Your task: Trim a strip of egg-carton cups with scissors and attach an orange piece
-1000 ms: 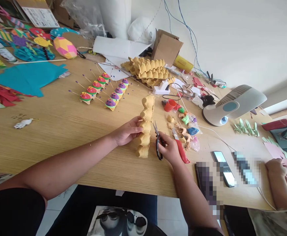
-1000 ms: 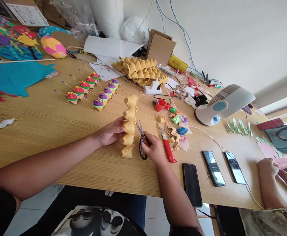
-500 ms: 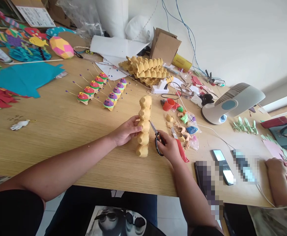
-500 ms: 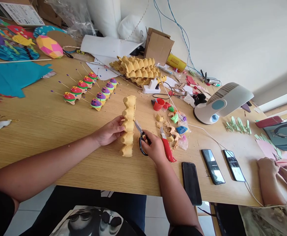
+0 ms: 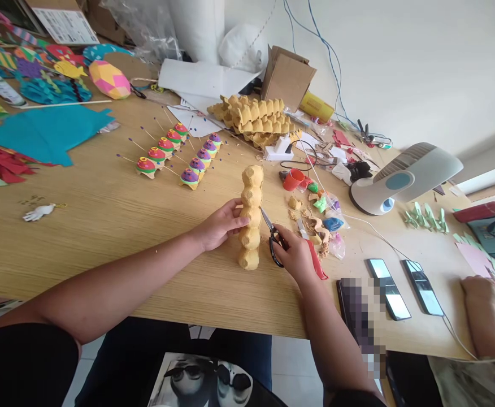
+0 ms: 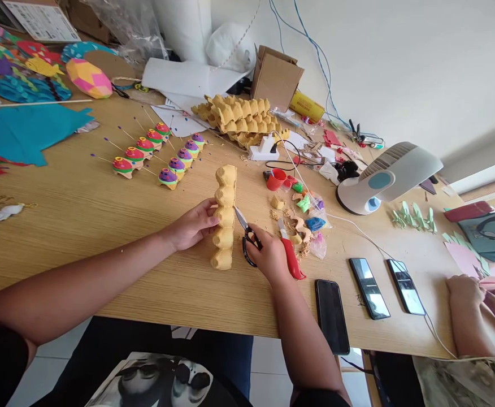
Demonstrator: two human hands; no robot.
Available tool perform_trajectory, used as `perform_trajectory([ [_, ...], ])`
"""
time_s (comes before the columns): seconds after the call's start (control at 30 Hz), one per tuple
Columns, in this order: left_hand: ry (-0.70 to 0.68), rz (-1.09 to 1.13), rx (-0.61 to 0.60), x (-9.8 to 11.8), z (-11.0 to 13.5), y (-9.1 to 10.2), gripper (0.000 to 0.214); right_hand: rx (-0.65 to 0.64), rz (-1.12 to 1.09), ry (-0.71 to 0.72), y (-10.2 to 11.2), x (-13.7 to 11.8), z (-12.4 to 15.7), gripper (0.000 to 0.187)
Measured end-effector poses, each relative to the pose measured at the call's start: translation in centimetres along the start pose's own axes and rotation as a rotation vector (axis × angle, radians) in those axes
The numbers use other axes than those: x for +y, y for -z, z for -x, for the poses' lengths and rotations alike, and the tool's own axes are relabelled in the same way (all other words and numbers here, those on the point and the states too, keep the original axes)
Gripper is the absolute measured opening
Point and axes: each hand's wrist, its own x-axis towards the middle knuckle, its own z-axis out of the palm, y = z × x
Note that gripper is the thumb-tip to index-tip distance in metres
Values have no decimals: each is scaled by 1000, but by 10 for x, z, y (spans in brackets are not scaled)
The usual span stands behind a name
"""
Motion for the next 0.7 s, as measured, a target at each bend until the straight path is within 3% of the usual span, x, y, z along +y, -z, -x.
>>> perform_trajectory([
  [0.43,-3,27,-22,-3,-1,3,47,-42,-141,9,-3,7,-2,44],
  [0.7,5,35,-27,-2,-2,3,50,11,-59,34,-1,1,-2,40],
])
